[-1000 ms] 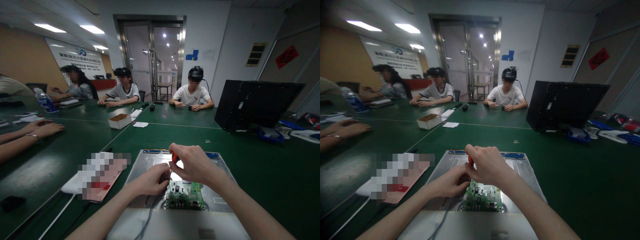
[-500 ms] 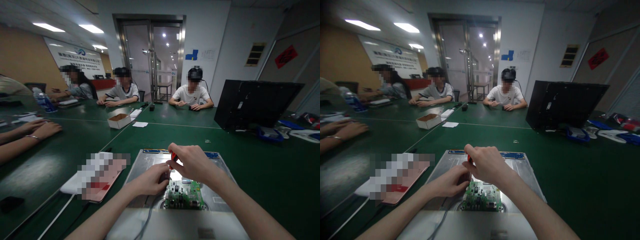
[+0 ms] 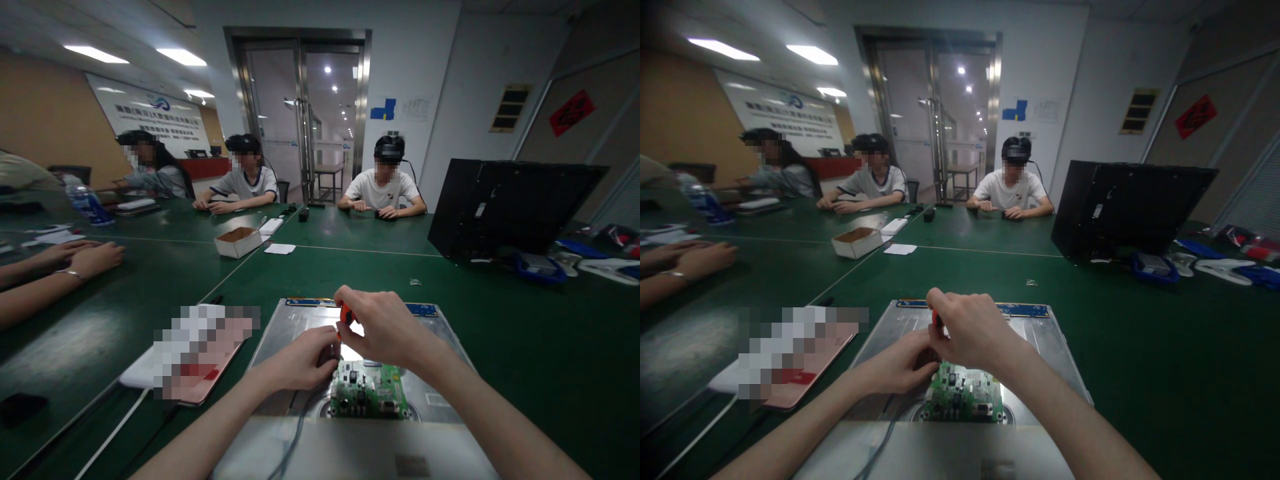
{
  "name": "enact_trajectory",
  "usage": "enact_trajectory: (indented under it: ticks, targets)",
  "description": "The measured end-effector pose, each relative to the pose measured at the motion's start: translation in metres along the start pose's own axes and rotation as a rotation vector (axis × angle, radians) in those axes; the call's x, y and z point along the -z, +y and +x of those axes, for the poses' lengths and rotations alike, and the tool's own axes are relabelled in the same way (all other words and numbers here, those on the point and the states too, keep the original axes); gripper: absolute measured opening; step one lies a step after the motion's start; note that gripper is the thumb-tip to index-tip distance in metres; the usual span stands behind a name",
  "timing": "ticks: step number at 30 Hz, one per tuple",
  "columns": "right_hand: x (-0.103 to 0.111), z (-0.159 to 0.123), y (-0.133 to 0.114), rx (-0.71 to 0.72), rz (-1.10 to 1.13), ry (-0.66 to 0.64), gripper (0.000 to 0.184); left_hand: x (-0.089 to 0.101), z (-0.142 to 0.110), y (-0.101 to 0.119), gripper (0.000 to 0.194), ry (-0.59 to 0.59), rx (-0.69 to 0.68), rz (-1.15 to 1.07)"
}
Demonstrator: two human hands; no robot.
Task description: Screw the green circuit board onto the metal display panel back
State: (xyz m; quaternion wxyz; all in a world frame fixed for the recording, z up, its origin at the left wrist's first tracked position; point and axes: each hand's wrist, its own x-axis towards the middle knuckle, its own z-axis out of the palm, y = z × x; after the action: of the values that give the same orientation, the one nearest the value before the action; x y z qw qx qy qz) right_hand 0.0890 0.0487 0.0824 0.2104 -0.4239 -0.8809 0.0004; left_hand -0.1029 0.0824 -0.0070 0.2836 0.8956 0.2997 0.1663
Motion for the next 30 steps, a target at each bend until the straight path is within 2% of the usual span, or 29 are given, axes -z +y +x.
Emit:
enact_trajectory:
  ticks: [3,9,14,21,26,30]
  targets:
    - [0.0001,-0.0009,0.0004,0.017,0.028,0.012,0.019,-0.0008,-0.0001,-0.0012,0.012,0.003,-0.014,-0.005]
    - [0.0006,0.0007,0.0003,-0.025,-0.011,-0.018,0.012,-0.0003,0.0006,-0.0003,0.008,-0.013,-0.002,0.023]
    - [0.0003,0.0004,-0.0006,-0.011,-0.007,0.007,0.017,-0.0014,0.0006,-0.0017,0.013,0.008,-0.014,0.01]
    - [0.0009,0.001,0.0,-0.018,-0.014,-0.021,0.011,-0.0002,0.0001,0.0001,0.008,-0.007,-0.003,0.016]
    - [0.0012,0.0001,-0.0012,-0.018,-0.002,0.003,0.018,-0.0024,-0.0005,-0.0016,0.01,0.014,0.011,0.012]
    - [0.0003,0.0004,-0.0007,-0.021,-0.031,0.005,0.014,-0.0018,-0.0002,-0.0016,0.009,-0.001,0.004,0.026]
